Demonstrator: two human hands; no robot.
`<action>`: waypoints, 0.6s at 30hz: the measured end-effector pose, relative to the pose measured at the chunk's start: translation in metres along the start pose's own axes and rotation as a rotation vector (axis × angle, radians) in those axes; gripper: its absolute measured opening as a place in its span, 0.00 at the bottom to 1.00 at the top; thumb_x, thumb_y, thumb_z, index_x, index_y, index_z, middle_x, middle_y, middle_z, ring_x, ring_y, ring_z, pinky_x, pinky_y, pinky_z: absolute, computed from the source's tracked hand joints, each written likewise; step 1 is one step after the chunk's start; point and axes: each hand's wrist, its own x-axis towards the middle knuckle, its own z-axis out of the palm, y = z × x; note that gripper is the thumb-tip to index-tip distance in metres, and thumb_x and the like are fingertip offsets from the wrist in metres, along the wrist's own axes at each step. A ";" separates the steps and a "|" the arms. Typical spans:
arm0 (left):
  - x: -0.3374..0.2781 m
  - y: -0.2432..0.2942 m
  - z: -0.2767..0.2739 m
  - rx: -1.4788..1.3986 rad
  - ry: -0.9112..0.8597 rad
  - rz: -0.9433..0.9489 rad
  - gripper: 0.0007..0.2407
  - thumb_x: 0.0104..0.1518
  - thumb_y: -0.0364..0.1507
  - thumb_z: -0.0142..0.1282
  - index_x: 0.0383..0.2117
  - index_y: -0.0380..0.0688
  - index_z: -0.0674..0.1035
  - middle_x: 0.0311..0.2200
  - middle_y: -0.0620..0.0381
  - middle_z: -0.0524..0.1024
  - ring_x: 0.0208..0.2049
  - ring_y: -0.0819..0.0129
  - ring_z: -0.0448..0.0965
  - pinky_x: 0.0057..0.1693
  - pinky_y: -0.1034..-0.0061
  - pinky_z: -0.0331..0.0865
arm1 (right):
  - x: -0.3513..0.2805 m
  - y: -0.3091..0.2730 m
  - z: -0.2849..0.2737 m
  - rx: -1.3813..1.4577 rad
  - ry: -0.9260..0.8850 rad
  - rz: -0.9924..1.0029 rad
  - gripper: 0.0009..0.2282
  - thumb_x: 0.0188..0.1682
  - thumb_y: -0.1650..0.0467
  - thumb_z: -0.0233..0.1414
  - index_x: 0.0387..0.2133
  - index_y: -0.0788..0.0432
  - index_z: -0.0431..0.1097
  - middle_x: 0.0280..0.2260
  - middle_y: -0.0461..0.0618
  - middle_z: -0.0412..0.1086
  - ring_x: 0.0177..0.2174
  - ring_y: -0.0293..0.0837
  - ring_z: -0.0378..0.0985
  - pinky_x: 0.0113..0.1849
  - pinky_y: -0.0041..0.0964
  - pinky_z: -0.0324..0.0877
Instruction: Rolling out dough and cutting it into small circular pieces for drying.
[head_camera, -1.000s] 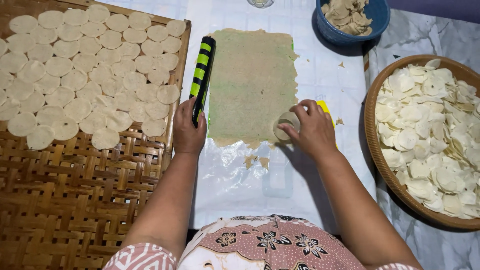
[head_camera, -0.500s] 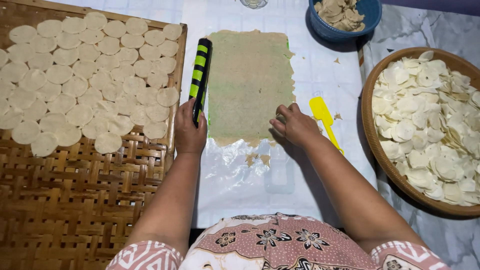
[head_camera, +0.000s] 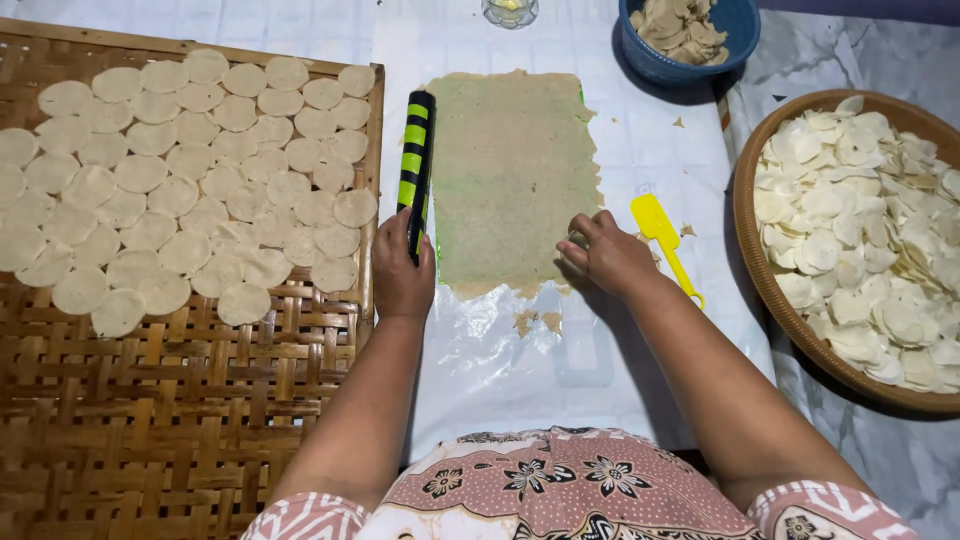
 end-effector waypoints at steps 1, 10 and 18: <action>0.001 -0.002 0.001 -0.001 0.005 -0.003 0.19 0.64 0.29 0.52 0.62 0.49 0.68 0.53 0.46 0.68 0.58 0.45 0.72 0.61 0.52 0.69 | 0.005 0.001 -0.001 -0.005 0.001 -0.004 0.16 0.58 0.52 0.39 0.51 0.44 0.60 0.54 0.61 0.62 0.46 0.73 0.77 0.48 0.65 0.72; 0.001 0.005 -0.001 0.012 0.006 -0.003 0.18 0.64 0.29 0.53 0.61 0.49 0.69 0.52 0.47 0.68 0.57 0.47 0.72 0.61 0.54 0.69 | 0.046 0.026 -0.049 0.298 0.096 0.013 0.16 0.55 0.54 0.49 0.49 0.48 0.68 0.46 0.63 0.71 0.47 0.71 0.76 0.47 0.63 0.69; -0.001 -0.003 0.005 0.007 0.054 0.034 0.19 0.63 0.29 0.54 0.62 0.49 0.70 0.52 0.49 0.69 0.56 0.47 0.73 0.60 0.54 0.70 | 0.067 0.021 -0.039 0.161 0.072 0.034 0.19 0.53 0.52 0.51 0.49 0.47 0.69 0.50 0.62 0.69 0.48 0.70 0.76 0.48 0.62 0.70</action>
